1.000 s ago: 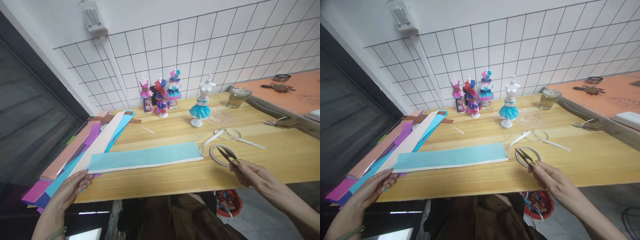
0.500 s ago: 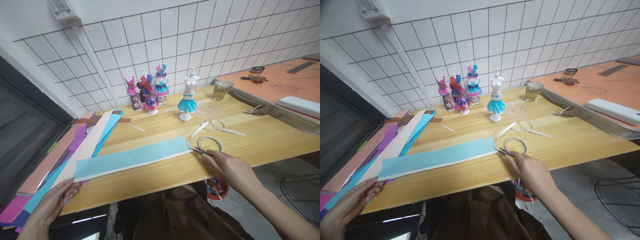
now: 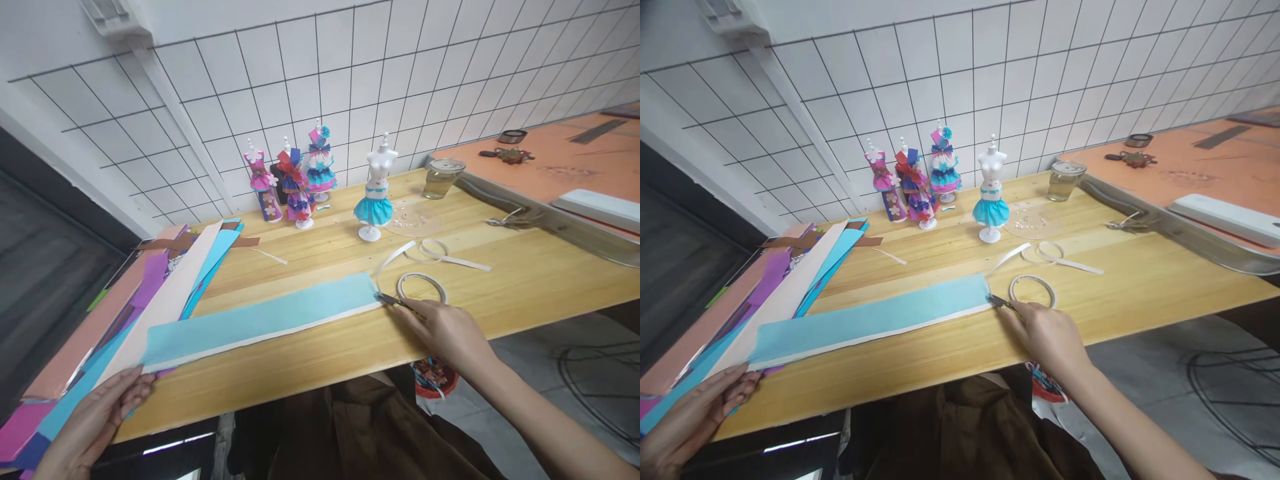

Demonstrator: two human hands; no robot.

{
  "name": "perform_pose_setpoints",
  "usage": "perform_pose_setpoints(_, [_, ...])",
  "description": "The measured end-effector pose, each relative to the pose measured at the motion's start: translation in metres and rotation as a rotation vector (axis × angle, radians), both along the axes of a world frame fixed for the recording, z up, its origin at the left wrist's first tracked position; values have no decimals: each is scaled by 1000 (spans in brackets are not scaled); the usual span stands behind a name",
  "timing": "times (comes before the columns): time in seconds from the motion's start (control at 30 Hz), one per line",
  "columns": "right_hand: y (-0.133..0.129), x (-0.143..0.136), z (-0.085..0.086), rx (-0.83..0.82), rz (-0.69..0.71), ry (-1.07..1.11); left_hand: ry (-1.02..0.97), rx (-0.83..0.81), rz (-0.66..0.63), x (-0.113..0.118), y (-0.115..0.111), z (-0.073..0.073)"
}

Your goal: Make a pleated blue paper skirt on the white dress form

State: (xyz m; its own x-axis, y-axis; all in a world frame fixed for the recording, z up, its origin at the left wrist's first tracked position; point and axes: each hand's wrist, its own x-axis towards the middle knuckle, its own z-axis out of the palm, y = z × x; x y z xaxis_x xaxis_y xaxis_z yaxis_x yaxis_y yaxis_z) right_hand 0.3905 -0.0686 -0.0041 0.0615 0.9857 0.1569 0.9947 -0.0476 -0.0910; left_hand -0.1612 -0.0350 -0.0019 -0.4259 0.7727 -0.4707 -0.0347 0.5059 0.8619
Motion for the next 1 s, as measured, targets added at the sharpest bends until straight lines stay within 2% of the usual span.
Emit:
perform_pose_setpoints(0.27, [-2, 5, -5, 17, -21, 122, 8, 3, 7, 2, 0, 1])
perform_pose_setpoints(0.4, [-3, 13, -1, 19, -57, 318, -5, 7, -9, 0, 0, 1])
perform_pose_setpoints(0.5, [-1, 30, 4, 71, -152, 403, -2, 3, -13, 1, -1, 1])
perform_pose_setpoints(0.6, [5, 56, 6, 118, -333, 259, 4, 10, -12, 2, -1, 0])
perform_pose_setpoints(0.7, [15, 86, 1, 29, -469, 74, 14, 7, -25, 3, -2, 1])
perform_pose_setpoints(0.77, [23, 107, -4, -10, -541, 46, 9, 4, -28, 3, -2, 1])
perform_pose_setpoints(0.9, [40, 143, -14, -81, -585, 47, -13, -7, -13, 4, -1, 3])
perform_pose_setpoints(1.0, [51, 154, -12, -93, -565, 9, -16, -11, -7, 4, -1, 4])
